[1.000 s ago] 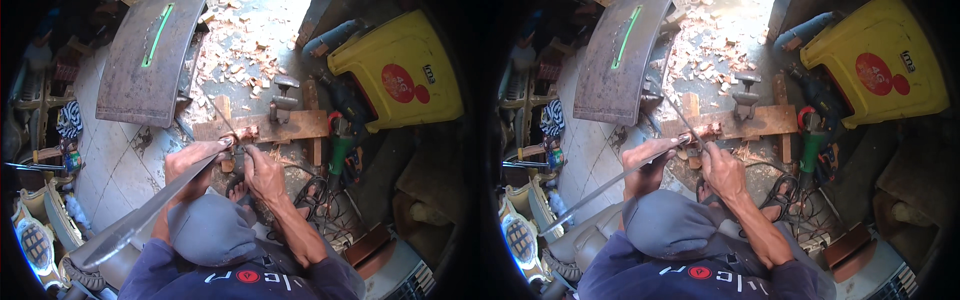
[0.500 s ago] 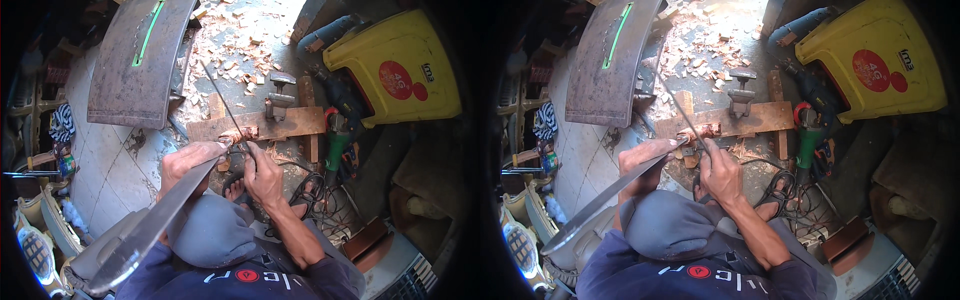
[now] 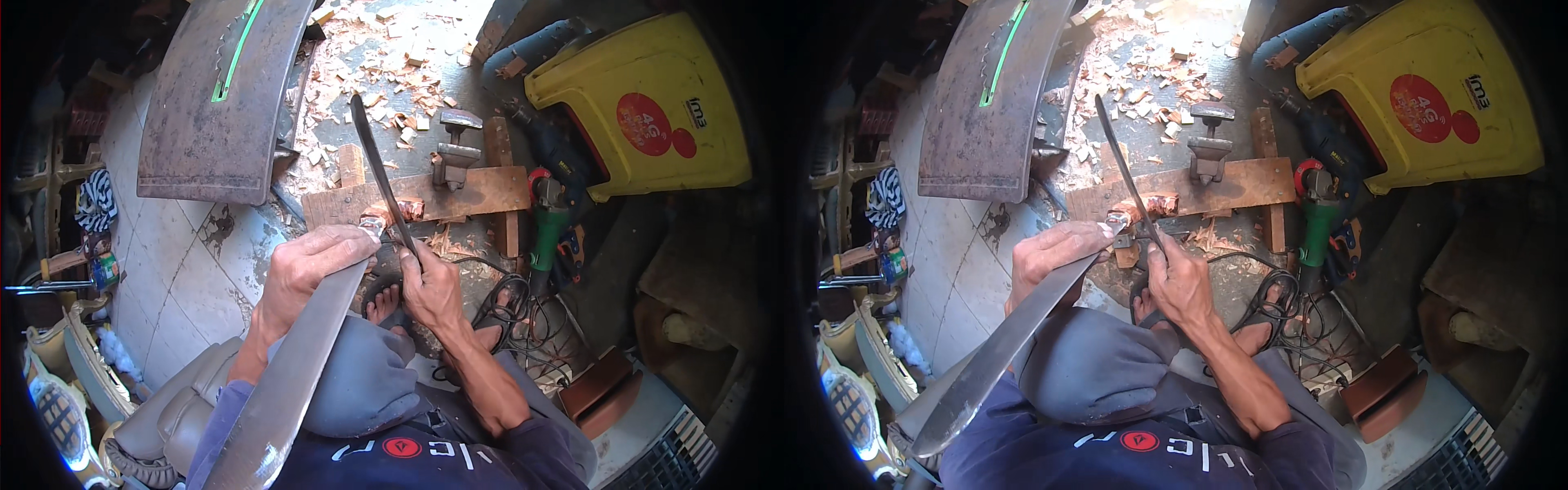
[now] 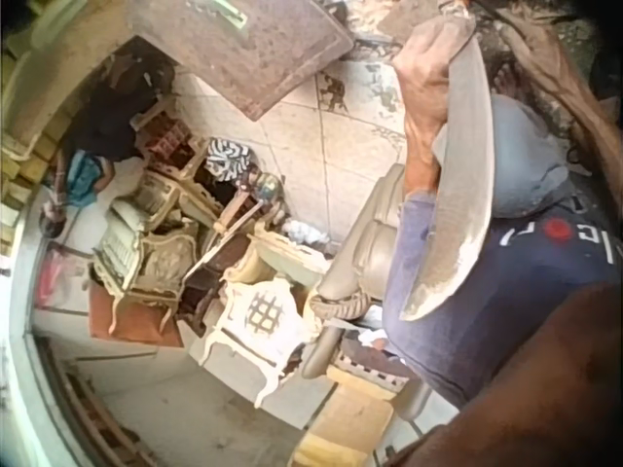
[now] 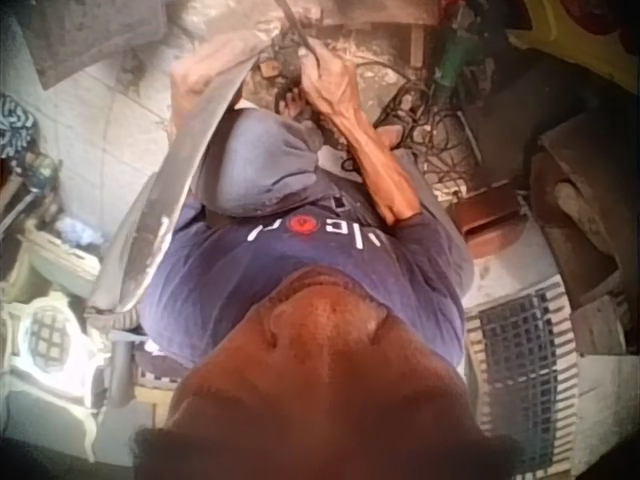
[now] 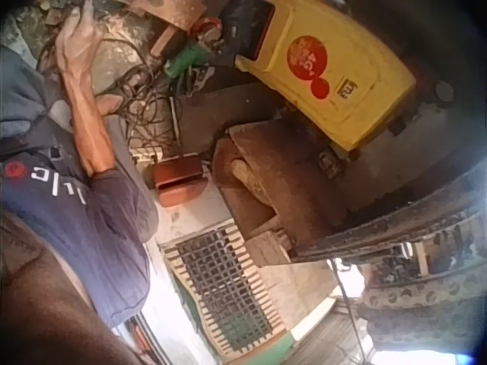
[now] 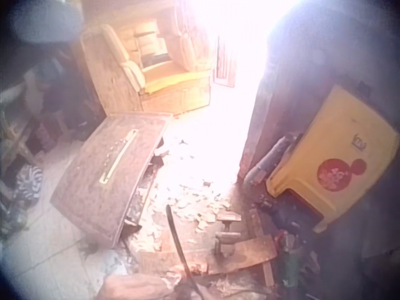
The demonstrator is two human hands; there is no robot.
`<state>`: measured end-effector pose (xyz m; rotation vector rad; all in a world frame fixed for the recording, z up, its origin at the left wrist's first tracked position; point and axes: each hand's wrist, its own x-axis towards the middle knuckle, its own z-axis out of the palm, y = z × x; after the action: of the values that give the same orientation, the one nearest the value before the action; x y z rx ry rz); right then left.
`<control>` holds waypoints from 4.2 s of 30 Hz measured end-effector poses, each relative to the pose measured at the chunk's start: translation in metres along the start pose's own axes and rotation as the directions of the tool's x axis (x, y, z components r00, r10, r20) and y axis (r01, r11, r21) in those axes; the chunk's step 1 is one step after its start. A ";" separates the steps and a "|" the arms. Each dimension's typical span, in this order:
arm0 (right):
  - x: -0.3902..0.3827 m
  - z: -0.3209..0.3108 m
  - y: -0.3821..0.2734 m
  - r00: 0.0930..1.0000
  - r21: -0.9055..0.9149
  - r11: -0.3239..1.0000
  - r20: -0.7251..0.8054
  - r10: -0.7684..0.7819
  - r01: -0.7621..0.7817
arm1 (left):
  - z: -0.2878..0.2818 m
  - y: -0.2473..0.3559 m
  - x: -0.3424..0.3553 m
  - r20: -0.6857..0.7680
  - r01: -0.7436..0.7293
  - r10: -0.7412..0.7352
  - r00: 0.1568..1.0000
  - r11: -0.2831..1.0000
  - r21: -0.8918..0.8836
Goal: The person shapes a piece of curved wood by shaving and scraping it with a large blade.
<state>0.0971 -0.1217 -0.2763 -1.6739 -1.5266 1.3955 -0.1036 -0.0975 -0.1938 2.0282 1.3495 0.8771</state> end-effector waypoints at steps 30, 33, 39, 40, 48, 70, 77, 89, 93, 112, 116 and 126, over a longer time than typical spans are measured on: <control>0.002 -0.001 0.001 0.971 -0.289 0.932 -0.033 -0.237 0.218 | -0.012 -0.014 -0.006 0.188 -0.191 0.186 0.964 0.982 0.008; -0.004 -0.018 -0.016 0.920 -0.251 0.902 -0.088 -0.382 0.351 | -0.015 -0.011 0.002 0.233 -0.202 0.194 0.953 0.979 0.011; -0.004 -0.009 0.010 0.918 -0.473 0.822 -0.065 -0.391 0.317 | -0.014 -0.006 0.006 0.257 -0.294 0.270 0.928 0.954 0.057; -0.004 -0.010 0.012 0.907 -0.445 0.827 -0.071 -0.415 0.343 | -0.013 -0.005 0.008 0.259 -0.305 0.279 0.924 0.950 0.063; -0.017 -0.009 -0.005 0.826 -0.283 0.833 -0.182 -0.533 0.475 | -0.017 -0.004 0.010 0.298 -0.275 0.248 0.922 0.960 0.053; -0.001 -0.007 0.013 0.949 -0.529 0.811 -0.033 -0.313 0.249 | -0.014 -0.003 0.007 0.290 -0.300 0.275 0.917 0.953 0.043; -0.003 -0.007 0.005 0.923 -0.479 0.820 -0.048 -0.382 0.315 | -0.014 -0.002 0.004 0.295 -0.291 0.267 0.917 0.956 0.040; -0.006 -0.010 0.000 0.887 -0.430 0.819 -0.083 -0.454 0.379 | -0.014 -0.003 0.005 0.293 -0.321 0.294 0.910 0.946 0.045; -0.002 -0.005 0.007 0.894 -0.462 0.813 -0.086 -0.440 0.356 | -0.011 -0.005 0.006 0.276 -0.370 0.336 0.900 0.926 0.079; -0.004 -0.009 -0.004 0.832 -0.325 0.814 -0.123 -0.542 0.482 | -0.009 -0.011 0.000 0.257 -0.276 0.248 0.934 0.958 0.077; 0.008 -0.003 0.015 0.948 -0.505 0.824 -0.037 -0.316 0.255 | -0.009 -0.011 0.003 0.236 -0.265 0.245 0.940 0.963 0.057; 0.000 -0.006 -0.003 0.840 -0.326 0.821 -0.122 -0.529 0.469 | -0.009 -0.011 0.002 0.200 -0.179 0.168 0.965 0.983 0.037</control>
<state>0.1008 -0.1194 -0.2714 -1.3597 -1.9280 0.7244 -0.1164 -0.0908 -0.1953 2.2370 1.1124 0.6976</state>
